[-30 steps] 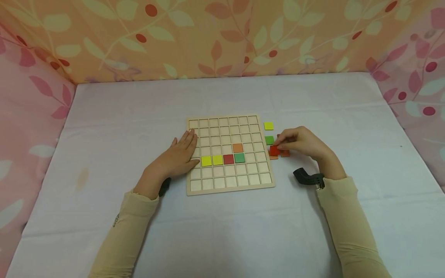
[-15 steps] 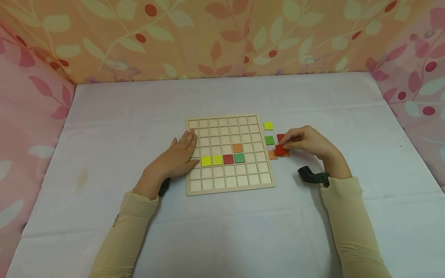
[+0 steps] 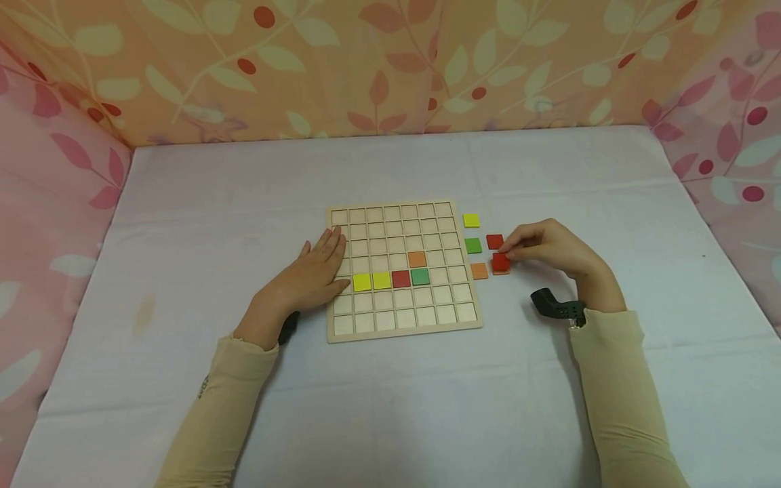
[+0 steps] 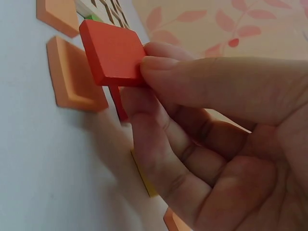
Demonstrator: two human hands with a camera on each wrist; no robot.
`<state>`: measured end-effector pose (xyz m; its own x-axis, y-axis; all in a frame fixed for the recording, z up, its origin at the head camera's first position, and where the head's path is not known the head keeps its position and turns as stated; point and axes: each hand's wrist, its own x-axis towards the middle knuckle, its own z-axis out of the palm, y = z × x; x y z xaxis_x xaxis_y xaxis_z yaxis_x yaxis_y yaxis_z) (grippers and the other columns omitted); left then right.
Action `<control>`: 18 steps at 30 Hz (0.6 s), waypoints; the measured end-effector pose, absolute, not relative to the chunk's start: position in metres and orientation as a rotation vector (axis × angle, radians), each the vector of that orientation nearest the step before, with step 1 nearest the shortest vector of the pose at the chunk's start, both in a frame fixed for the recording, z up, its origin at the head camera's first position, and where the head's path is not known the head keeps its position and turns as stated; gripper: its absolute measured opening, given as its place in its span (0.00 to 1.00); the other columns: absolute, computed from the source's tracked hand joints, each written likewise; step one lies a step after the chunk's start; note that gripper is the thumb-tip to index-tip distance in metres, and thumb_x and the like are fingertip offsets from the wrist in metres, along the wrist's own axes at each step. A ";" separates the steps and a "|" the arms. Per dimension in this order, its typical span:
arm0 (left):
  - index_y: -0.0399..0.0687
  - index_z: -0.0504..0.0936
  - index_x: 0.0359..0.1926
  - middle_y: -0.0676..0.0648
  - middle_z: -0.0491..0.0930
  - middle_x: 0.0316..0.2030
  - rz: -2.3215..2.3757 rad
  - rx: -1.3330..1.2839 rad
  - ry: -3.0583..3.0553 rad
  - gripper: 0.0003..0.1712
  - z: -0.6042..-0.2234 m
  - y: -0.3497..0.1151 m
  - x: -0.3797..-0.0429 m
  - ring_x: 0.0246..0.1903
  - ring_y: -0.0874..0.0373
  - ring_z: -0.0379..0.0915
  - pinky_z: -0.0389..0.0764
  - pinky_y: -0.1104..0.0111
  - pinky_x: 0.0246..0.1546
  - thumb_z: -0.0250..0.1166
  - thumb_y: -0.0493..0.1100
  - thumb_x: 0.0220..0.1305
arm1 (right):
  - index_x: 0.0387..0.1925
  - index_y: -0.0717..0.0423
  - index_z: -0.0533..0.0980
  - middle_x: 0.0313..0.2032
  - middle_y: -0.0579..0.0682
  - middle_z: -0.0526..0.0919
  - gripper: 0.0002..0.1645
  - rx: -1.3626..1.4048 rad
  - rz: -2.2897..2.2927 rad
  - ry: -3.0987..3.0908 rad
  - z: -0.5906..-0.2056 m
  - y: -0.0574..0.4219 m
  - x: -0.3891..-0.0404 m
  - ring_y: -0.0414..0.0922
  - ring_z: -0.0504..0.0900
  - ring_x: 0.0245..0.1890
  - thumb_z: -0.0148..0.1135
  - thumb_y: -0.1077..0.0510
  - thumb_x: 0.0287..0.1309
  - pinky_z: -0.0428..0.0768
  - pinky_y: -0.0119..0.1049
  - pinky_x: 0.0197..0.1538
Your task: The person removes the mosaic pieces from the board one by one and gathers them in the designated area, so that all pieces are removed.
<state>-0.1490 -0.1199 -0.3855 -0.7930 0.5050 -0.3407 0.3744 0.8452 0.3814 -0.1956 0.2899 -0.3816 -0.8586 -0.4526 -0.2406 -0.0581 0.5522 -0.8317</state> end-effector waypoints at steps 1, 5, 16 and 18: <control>0.29 0.37 0.71 0.35 0.29 0.72 0.411 0.650 2.587 0.43 -0.386 -0.120 -0.149 0.71 0.44 0.22 0.36 0.47 0.67 0.51 0.48 0.70 | 0.38 0.66 0.82 0.34 0.49 0.84 0.08 -0.411 -1.241 2.361 -0.382 0.291 -0.196 0.39 0.77 0.35 0.65 0.66 0.55 0.77 0.27 0.39; 0.29 0.37 0.71 0.35 0.29 0.72 0.408 0.652 2.589 0.43 -0.387 -0.120 -0.149 0.71 0.45 0.22 0.35 0.47 0.67 0.51 0.48 0.71 | 0.38 0.67 0.82 0.35 0.49 0.84 0.08 -0.408 -1.247 2.359 -0.383 0.295 -0.196 0.39 0.77 0.34 0.64 0.67 0.55 0.77 0.27 0.39; 0.30 0.37 0.71 0.36 0.28 0.72 0.411 0.645 2.585 0.44 -0.388 -0.120 -0.150 0.71 0.45 0.22 0.35 0.47 0.67 0.51 0.49 0.70 | 0.38 0.68 0.82 0.35 0.50 0.84 0.08 -0.415 -1.239 2.396 -0.387 0.308 -0.197 0.39 0.77 0.33 0.64 0.68 0.56 0.76 0.26 0.37; 0.30 0.37 0.71 0.36 0.28 0.72 0.406 0.640 2.583 0.44 -0.388 -0.120 -0.150 0.71 0.46 0.22 0.35 0.47 0.67 0.51 0.49 0.71 | 0.38 0.69 0.82 0.35 0.51 0.85 0.09 -0.411 -1.249 2.389 -0.387 0.310 -0.197 0.39 0.78 0.33 0.64 0.68 0.55 0.77 0.27 0.37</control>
